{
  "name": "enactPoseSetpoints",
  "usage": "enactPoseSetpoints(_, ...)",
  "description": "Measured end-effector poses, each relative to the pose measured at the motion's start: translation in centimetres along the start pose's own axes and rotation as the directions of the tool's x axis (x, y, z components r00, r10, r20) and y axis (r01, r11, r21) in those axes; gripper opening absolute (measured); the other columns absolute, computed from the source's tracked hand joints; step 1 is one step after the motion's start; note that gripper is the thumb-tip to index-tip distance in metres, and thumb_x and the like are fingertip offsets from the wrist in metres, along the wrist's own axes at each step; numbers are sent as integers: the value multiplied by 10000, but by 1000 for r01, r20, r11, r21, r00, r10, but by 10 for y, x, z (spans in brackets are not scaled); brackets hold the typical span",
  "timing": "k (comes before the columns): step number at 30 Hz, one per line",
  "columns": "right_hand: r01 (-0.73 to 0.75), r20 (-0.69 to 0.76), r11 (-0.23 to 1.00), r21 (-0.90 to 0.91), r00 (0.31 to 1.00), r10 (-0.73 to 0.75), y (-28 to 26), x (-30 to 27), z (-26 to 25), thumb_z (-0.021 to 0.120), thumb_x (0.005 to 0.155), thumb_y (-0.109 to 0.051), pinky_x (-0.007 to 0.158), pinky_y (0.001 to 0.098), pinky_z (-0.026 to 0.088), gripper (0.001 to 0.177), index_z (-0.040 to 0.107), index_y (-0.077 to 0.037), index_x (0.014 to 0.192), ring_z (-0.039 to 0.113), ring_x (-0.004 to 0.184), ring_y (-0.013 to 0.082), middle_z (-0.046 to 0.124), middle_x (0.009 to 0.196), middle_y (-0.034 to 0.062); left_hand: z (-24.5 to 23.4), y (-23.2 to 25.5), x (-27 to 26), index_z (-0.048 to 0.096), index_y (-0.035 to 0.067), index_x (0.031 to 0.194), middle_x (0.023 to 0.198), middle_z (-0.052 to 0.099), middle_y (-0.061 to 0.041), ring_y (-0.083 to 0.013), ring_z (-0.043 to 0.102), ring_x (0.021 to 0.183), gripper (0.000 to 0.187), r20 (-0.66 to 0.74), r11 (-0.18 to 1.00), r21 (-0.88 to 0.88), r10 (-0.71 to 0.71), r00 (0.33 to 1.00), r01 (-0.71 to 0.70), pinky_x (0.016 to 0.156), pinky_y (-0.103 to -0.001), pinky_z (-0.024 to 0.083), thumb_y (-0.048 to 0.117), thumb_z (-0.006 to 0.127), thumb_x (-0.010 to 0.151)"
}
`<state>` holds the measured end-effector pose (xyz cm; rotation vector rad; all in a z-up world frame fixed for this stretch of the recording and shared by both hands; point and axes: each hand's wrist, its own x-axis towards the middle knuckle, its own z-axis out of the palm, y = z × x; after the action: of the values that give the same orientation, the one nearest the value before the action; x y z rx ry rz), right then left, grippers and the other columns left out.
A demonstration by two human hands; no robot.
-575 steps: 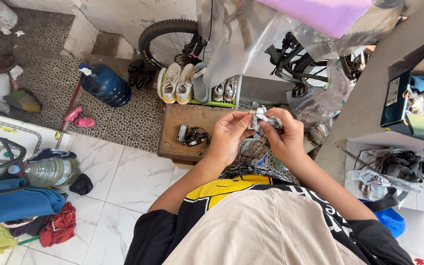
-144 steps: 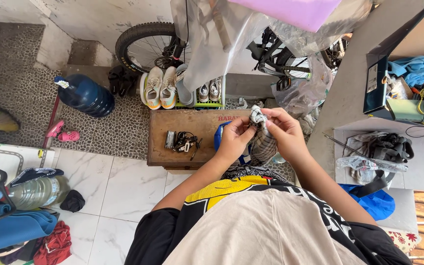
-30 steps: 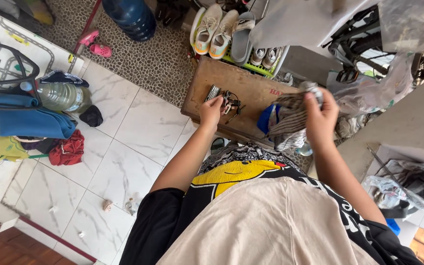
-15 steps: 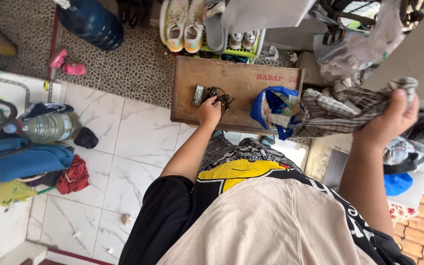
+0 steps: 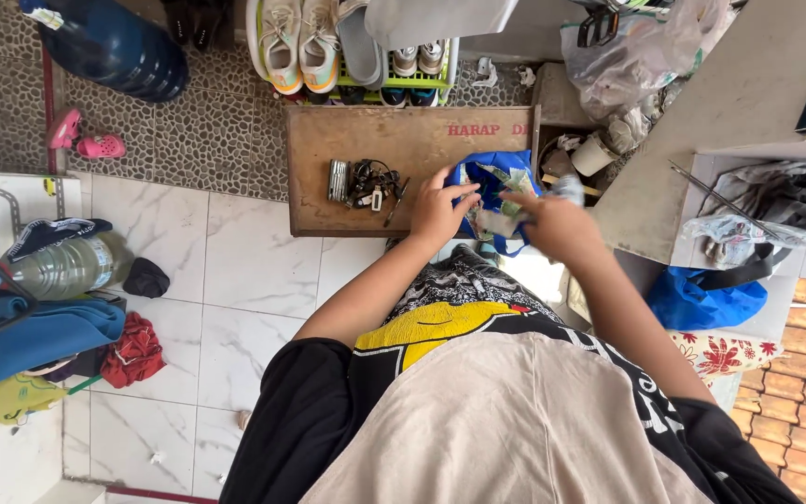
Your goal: The recorder is seen organizing various small mechanical parts and electronic components into a blue bag.
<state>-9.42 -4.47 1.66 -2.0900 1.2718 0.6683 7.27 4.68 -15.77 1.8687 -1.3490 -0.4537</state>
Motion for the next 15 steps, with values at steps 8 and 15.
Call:
enactPoseSetpoints(8,-70,-63,950,-305,997,53,35,58,55,589,958,-515,729,434,599,420,784,-156,1055,745,892,295,772,986,117,16,-3,-4,782,192,1158,1229,686,-63,-292,622,1160,291,182,988,90,-137,974,122,1006,-411,523,98,668,908)
enactPoseSetpoints(15,-103,-232,938,-331,972,25,57,57,44,733,866,-592,682,407,585,474,805,-126,908,724,851,286,725,898,109,17,15,3,631,163,1380,1347,577,-68,-301,565,1182,520,241,954,299,-75,968,-1,985,-427,485,-9,578,892)
